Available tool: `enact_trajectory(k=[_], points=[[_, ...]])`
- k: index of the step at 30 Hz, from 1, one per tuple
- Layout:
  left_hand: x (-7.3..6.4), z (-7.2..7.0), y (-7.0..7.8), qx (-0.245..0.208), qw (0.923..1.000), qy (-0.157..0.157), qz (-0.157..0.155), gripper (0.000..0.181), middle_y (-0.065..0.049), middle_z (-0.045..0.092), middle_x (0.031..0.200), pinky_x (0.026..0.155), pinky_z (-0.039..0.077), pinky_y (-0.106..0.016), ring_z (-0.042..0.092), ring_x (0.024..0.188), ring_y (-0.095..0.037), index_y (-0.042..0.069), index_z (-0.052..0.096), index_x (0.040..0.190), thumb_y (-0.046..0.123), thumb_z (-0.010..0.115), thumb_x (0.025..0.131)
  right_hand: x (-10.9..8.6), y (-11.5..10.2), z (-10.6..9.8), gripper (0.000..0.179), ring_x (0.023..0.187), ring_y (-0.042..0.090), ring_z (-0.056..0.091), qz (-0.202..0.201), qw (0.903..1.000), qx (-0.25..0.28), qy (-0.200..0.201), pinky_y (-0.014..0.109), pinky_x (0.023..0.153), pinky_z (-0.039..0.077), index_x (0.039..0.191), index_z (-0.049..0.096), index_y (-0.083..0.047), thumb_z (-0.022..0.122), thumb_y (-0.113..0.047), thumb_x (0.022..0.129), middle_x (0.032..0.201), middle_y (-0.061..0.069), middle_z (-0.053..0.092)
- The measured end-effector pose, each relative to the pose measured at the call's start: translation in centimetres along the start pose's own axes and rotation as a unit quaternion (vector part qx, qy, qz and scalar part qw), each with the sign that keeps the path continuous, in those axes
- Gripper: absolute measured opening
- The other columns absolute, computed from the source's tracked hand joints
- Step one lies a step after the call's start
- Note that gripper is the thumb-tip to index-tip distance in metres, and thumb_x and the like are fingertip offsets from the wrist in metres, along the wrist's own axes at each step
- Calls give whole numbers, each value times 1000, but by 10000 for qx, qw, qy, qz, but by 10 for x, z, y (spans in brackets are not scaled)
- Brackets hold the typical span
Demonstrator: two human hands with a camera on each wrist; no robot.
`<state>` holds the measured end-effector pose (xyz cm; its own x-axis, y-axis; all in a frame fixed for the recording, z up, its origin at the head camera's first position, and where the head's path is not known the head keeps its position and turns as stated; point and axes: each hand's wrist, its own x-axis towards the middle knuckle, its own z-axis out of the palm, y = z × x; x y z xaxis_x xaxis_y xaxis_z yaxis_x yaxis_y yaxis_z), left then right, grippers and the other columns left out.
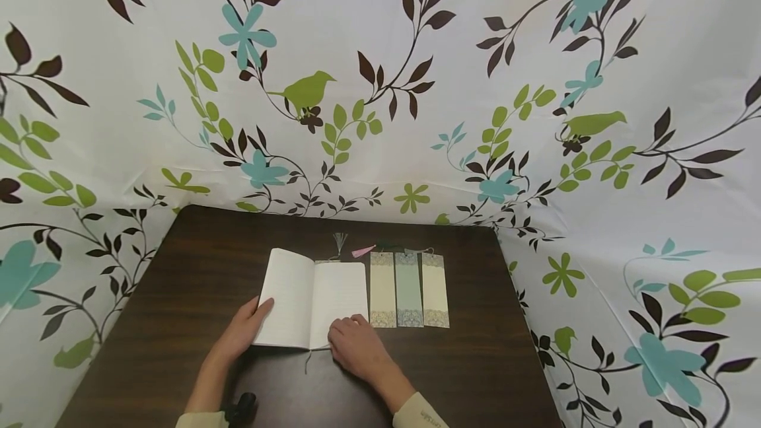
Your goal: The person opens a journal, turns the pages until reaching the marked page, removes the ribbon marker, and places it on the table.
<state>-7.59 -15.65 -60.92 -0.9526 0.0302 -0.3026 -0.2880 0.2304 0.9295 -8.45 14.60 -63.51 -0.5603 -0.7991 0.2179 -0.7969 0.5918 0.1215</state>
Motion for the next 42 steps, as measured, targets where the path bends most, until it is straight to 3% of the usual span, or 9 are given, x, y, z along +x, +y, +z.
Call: enact_trajectory(k=[7,12,15,18,22,24,26,33,42], points=[[-1,0,0,-59,10000,26,-18,66,-24,67,138,94,51,-39,67,106,-21,-5,37,164,42,45,117,-4,1,-1,20,114,11,65,363,9991,127,191,41,103,50,111,69,-30,81,-28,96,125,-11,68],[-1,0,-1,19,10000,-5,-6,68,-23,65,143,97,51,-40,66,111,-22,-4,37,164,45,44,117,-7,3,-2,57,135,23,57,1493,9852,192,821,48,104,51,135,65,-27,90,-23,84,157,4,54],[-1,-1,-2,36,10000,29,9,68,-22,65,145,99,51,-39,65,114,-21,-2,37,165,45,45,117,-4,1,-4,85,138,29,55,2423,9590,731,1273,51,99,54,152,55,-19,97,-19,78,169,13,41],[-1,-1,-1,30,10000,63,25,67,-22,63,146,103,49,-40,64,118,-23,-2,37,165,45,44,117,4,-4,-6,101,141,34,55,3215,9184,1793,1450,54,97,56,164,40,-13,97,-21,82,175,16,29],[-2,-1,-2,118,9999,54,9,70,-24,60,152,109,47,-47,62,125,-26,-3,37,165,46,44,117,16,-18,-7,85,152,41,45,3697,8588,3343,1186,63,108,50,168,37,-16,83,-24,97,179,16,17],[-2,0,-3,117,9999,68,-39,70,-23,61,151,109,47,-48,63,124,-27,-3,38,164,47,45,116,20,-27,-7,71,156,42,39,3652,8474,3737,942,68,113,43,164,45,-14,76,-21,101,180,15,15],[-1,0,-4,100,9999,53,-28,69,-24,62,149,107,48,-48,63,122,-27,-4,38,163,46,45,116,25,-36,-6,58,157,43,37,3447,8554,3787,777,70,116,39,159,53,-15,70,-22,104,179,15,20],[-2,4,2,-283,9996,7,-56,71,-19,73,128,91,54,-36,69,103,-18,-3,42,162,52,42,116,37,-55,-2,52,150,34,50,2298,9258,2956,517,61,113,46,155,60,-23,68,-27,104,167,13,47],[-1,6,3,-435,9990,-38,-112,68,-17,76,118,81,56,-36,72,94,-20,3,48,159,54,48,113,39,-52,-2,60,147,26,55,1645,9469,2752,-236,53,110,51,166,44,-27,61,-35,109,168,3,48]])
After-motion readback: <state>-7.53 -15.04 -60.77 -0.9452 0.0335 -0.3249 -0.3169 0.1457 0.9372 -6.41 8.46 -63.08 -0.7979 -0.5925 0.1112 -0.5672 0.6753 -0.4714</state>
